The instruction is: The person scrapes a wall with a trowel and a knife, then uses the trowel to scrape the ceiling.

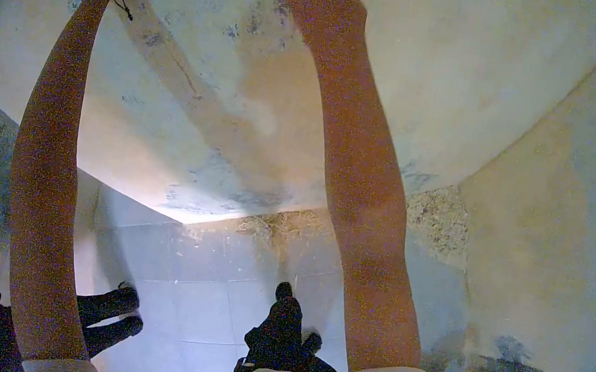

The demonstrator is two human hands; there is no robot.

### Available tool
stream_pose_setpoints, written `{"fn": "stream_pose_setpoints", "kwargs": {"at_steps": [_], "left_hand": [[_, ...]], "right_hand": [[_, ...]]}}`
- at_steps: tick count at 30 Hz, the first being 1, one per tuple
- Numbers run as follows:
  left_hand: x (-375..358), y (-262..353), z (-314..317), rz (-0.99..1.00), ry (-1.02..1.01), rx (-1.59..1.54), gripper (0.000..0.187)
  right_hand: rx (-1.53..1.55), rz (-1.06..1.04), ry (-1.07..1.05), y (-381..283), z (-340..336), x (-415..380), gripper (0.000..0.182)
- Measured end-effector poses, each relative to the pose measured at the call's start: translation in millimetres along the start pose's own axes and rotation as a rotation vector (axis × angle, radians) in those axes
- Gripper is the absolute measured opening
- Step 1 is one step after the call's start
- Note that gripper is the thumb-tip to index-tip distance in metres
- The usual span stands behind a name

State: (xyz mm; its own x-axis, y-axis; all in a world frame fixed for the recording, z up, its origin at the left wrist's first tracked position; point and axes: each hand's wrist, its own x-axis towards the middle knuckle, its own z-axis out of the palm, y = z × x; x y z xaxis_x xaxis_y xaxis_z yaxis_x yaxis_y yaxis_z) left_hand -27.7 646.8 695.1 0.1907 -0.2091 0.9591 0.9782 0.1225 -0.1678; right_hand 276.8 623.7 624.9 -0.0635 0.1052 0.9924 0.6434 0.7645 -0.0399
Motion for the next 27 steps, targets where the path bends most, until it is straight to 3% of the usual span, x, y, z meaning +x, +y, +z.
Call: {"fn": "stream_pose_setpoints", "kwargs": {"at_steps": [2,5,7,9,12,17,23,25,27], "left_hand": [[3,13,-13,-0.058,-0.042,-0.071,0.044],[4,17,-18,-0.066,-0.029,-0.102,0.041],[3,12,-11,0.002,0.027,-0.044,0.040],[5,11,-12,0.021,0.040,-0.021,0.039],[5,16,-22,-0.007,-0.017,-0.057,0.039],[3,12,-14,-0.020,-0.011,-0.032,0.038],[4,15,-14,-0.031,-0.003,0.005,0.037],[4,12,-13,-0.038,-0.006,-0.068,0.039],[2,10,-11,-0.022,-0.010,-0.069,0.042]], "right_hand": [[0.277,0.386,-0.249,-16,-16,18,0.047],[-0.054,0.154,-0.167,1,-5,-56,0.045],[0.033,0.489,-0.244,-3,-14,-120,0.045],[0.015,0.671,-0.367,-6,-25,-177,0.046],[0.034,0.789,-0.405,-17,-34,-222,0.046],[0.112,0.909,-0.463,-33,-41,-212,0.047],[0.116,0.616,-0.224,-18,-16,-141,0.048],[-0.001,0.391,-0.197,-3,-7,-75,0.047],[0.190,0.381,-0.199,-13,-16,16,0.046]]}}
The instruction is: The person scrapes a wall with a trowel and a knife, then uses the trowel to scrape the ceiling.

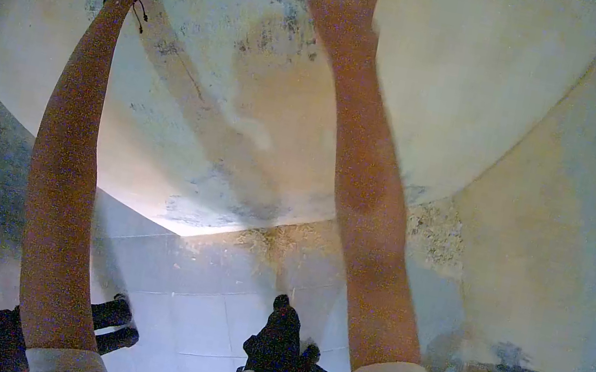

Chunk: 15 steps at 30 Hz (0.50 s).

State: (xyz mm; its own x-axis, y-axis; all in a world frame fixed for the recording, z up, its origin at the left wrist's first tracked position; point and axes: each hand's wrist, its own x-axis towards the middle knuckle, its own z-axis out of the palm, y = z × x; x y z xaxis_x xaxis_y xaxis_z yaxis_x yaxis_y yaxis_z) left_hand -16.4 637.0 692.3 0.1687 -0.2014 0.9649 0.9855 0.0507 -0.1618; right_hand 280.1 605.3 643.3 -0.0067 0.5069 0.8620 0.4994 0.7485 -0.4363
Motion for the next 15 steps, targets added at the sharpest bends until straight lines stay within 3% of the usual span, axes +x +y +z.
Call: {"fn": "stream_pose_setpoints", "kwargs": {"at_steps": [4,7,8,10,11,15], "left_hand": [[0,-3,1,-0.002,-0.007,0.024,0.052],[1,1,-6,-0.016,-0.015,-0.027,0.056],[4,2,-7,-0.006,-0.015,-0.041,0.057],[3,1,-3,-0.003,-0.001,0.006,0.055],[2,0,-1,-0.003,0.003,0.031,0.054],[0,-3,3,-0.001,0.023,0.039,0.048]], "right_hand": [[0.082,-0.087,-0.015,-22,-15,62,0.047],[0.029,-0.030,0.113,7,5,18,0.046],[-0.177,-0.200,0.166,50,21,-15,0.045],[-0.259,-0.087,0.048,72,20,-64,0.046],[-0.129,0.192,-0.127,53,5,-100,0.045],[-0.185,0.342,-0.178,80,10,-190,0.047]]}}
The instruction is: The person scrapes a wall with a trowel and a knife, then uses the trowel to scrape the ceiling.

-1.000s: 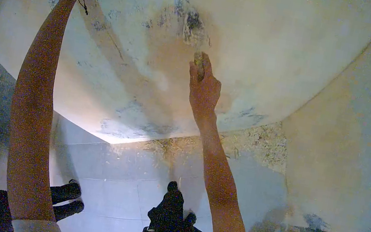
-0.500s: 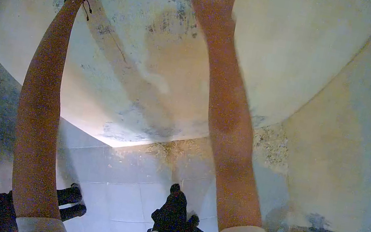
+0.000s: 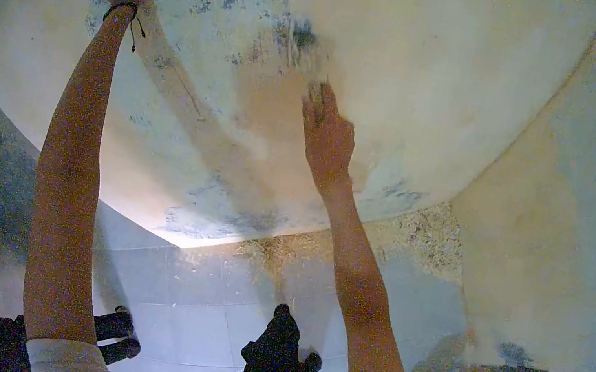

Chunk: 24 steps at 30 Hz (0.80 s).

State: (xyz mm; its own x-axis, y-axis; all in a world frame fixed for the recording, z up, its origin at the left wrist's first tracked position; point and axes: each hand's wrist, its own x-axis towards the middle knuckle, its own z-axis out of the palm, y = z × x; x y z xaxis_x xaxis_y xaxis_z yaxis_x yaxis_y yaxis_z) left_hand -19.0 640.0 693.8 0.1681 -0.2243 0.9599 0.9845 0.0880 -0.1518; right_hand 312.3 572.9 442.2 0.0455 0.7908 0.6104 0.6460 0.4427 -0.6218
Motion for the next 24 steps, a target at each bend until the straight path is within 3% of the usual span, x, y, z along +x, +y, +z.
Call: {"fn": "stream_pose_setpoints", "kwargs": {"at_steps": [3,9,15,20,21,22,24], "left_hand": [[1,3,-2,-0.016,0.002,-0.024,0.044],[2,2,-5,0.006,0.015,0.003,0.041],[4,5,-7,-0.027,0.005,-0.049,0.039],[1,9,-9,-0.028,-0.018,-0.032,0.043],[-2,11,-7,-0.031,0.022,-0.112,0.046],[0,7,-4,-0.069,-0.078,-0.143,0.050],[7,-4,1,-0.144,-0.275,-0.190,0.086]], "right_hand": [[-0.019,0.112,-0.076,6,-1,-24,0.048],[0.124,0.086,-0.055,-26,-16,-10,0.048],[-0.006,-0.028,0.016,-26,-4,42,0.049],[0.094,-0.155,0.033,-34,-31,46,0.052],[0.106,-0.195,0.066,-39,-35,50,0.054],[0.161,-0.155,0.024,-45,-38,57,0.054],[0.206,-0.106,-0.038,-53,-40,66,0.051]]}}
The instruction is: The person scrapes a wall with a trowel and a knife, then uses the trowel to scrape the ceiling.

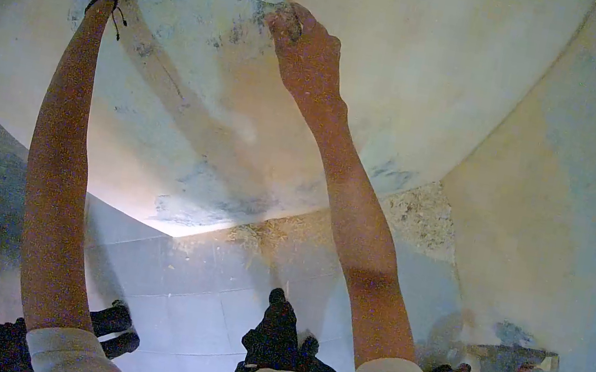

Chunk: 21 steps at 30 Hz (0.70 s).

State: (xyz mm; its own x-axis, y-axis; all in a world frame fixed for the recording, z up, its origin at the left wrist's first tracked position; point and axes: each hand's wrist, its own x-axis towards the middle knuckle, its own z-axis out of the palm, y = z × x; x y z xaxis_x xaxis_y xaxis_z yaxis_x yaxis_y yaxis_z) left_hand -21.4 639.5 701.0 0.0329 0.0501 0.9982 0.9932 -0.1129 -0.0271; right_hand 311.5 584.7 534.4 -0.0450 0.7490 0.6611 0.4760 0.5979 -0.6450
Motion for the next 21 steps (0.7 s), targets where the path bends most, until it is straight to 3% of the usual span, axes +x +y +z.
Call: {"fn": "stream_pose_setpoints", "kwargs": {"at_steps": [3,7,10,13,16,17,18,19,20,21], "left_hand": [[-3,11,-12,0.039,-0.019,0.073,0.068],[-7,11,-8,0.117,0.118,0.089,0.046],[-9,5,0,0.162,0.246,0.094,0.046],[-3,-40,27,0.238,0.272,0.158,0.059],[-4,-32,22,0.180,0.181,0.216,0.060],[-4,-29,19,0.173,0.183,0.208,0.061],[-5,-24,16,0.164,0.180,0.196,0.063],[-6,-20,16,0.151,0.176,0.179,0.064],[-7,-20,19,0.154,0.171,0.183,0.065],[-9,-23,20,0.153,0.168,0.189,0.066]], "right_hand": [[-0.178,0.016,-0.010,10,7,-17,0.039],[-0.385,-0.067,-0.229,138,41,-146,0.036],[-0.550,-0.016,-0.541,257,47,-326,0.039],[-0.522,0.381,-0.767,309,5,-537,0.066],[-0.608,0.488,-0.833,280,-68,-733,0.067],[-0.314,0.926,-0.855,261,-98,-778,0.049],[-0.003,1.308,-0.654,266,-117,-825,0.039],[0.254,1.645,-0.327,271,-135,-869,0.033],[0.462,2.151,0.015,253,-158,-853,0.031],[0.383,2.091,0.041,242,-166,-833,0.030]]}}
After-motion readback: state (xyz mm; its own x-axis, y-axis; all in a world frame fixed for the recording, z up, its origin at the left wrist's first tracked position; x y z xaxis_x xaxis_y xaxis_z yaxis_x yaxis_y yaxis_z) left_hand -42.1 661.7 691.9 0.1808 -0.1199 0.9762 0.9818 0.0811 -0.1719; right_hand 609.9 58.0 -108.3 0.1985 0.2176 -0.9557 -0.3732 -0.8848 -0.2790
